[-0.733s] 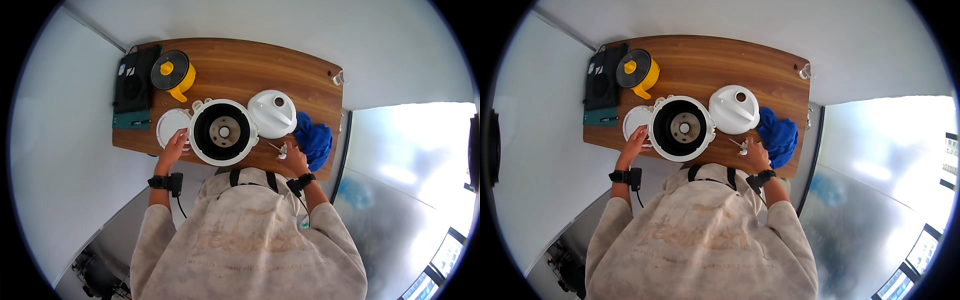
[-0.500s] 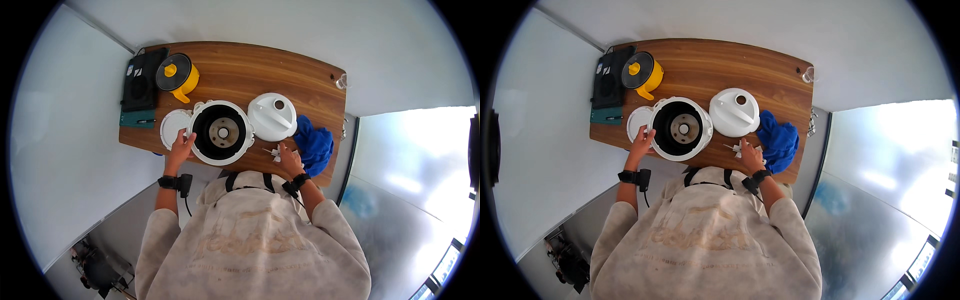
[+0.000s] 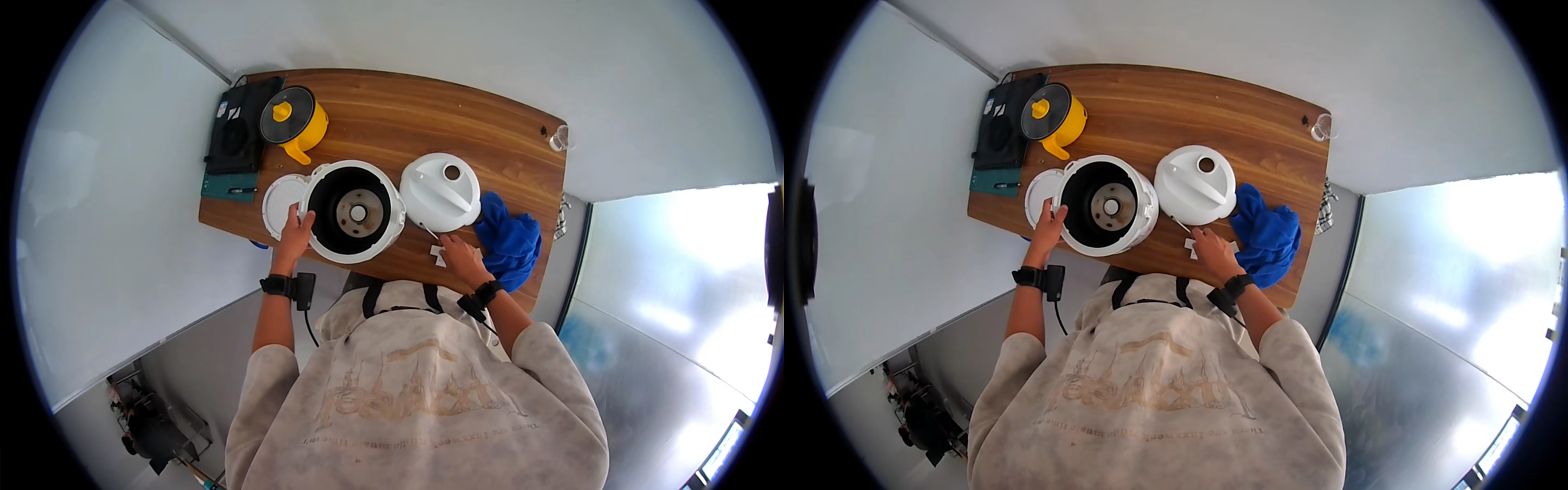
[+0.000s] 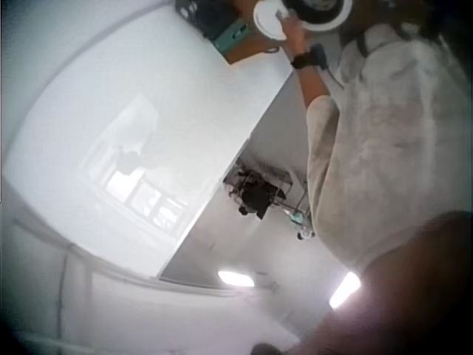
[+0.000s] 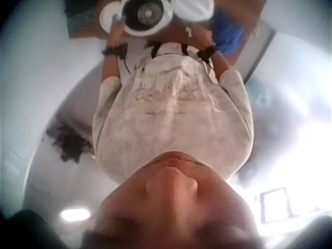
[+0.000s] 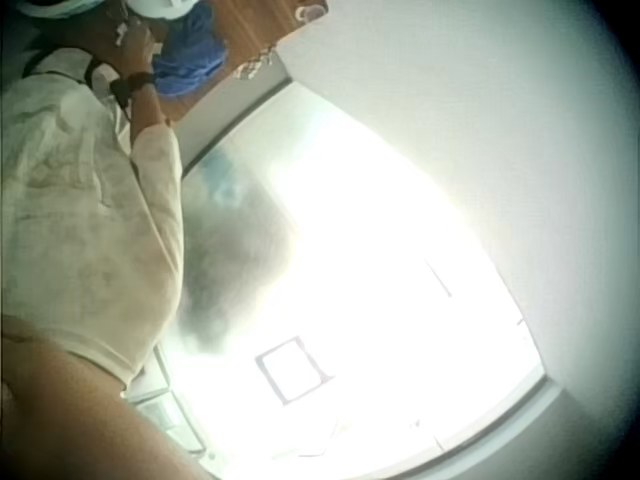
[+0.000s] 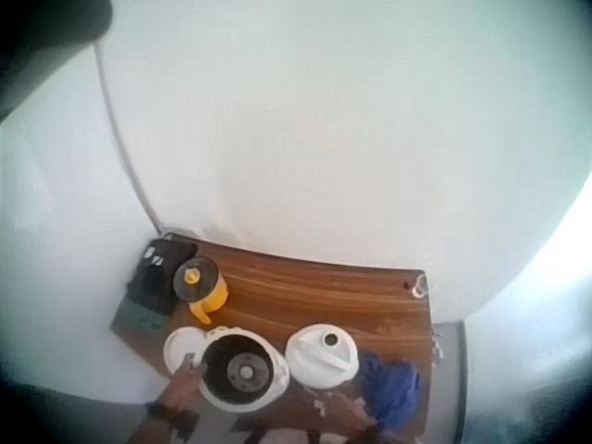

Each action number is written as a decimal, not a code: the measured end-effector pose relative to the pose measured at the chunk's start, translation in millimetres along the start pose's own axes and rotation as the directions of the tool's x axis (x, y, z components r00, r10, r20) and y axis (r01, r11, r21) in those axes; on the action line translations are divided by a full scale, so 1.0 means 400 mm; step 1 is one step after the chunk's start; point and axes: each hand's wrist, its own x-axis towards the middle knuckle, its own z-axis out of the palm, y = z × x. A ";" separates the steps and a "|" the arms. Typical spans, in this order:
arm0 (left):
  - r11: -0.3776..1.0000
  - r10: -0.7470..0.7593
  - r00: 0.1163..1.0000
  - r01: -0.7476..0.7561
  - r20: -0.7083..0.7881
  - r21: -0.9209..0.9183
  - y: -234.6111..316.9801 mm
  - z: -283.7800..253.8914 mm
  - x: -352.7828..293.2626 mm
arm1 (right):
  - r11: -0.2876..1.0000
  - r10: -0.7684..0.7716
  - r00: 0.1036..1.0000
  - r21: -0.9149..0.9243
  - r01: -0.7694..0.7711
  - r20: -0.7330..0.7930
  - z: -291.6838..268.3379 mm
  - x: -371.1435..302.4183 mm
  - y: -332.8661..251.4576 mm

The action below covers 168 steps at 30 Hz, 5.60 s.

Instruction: The person uses a screwdriver to remove screws from a yellow pot and a white rice cooker. They disassemble the lids and internal components, placing the parts on the table.

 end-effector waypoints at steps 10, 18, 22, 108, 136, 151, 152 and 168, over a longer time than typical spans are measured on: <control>0.979 -0.152 0.974 0.171 0.166 -0.108 0.003 0.003 -0.011 | 0.884 0.161 0.985 0.453 -0.119 -0.057 -0.057 0.038 0.014; 0.975 -0.161 0.972 0.184 0.172 -0.124 0.022 0.009 -0.017 | 0.809 0.149 0.979 0.551 -0.202 0.140 -0.131 0.068 -0.048; 0.973 -0.109 0.981 0.139 0.160 -0.187 0.066 0.017 -0.051 | 0.787 0.111 0.970 0.577 -0.218 0.214 -0.180 0.086 -0.105; 0.975 -0.212 0.952 0.223 0.221 -0.024 -0.087 -0.245 0.220 | 0.908 0.065 0.978 0.418 0.024 -0.199 0.048 0.159 -0.203; 0.926 0.086 0.958 -0.178 0.274 0.334 -0.117 -0.115 0.344 | 0.999 0.038 0.996 -0.037 -0.036 0.079 0.151 0.232 -0.175; 0.734 0.378 0.869 -0.492 0.321 0.469 -0.073 0.018 0.459 | 0.991 0.036 0.999 -0.131 -0.032 0.029 0.145 0.223 -0.182; 0.744 0.372 0.877 -0.478 0.305 0.466 -0.079 0.022 0.464 | 0.992 0.043 0.999 -0.122 -0.039 0.032 0.143 0.223 -0.184; 0.810 0.499 0.857 -0.513 0.127 0.285 -0.087 -0.026 0.420 | 0.990 0.116 0.993 -0.078 -0.114 0.028 0.135 0.211 -0.206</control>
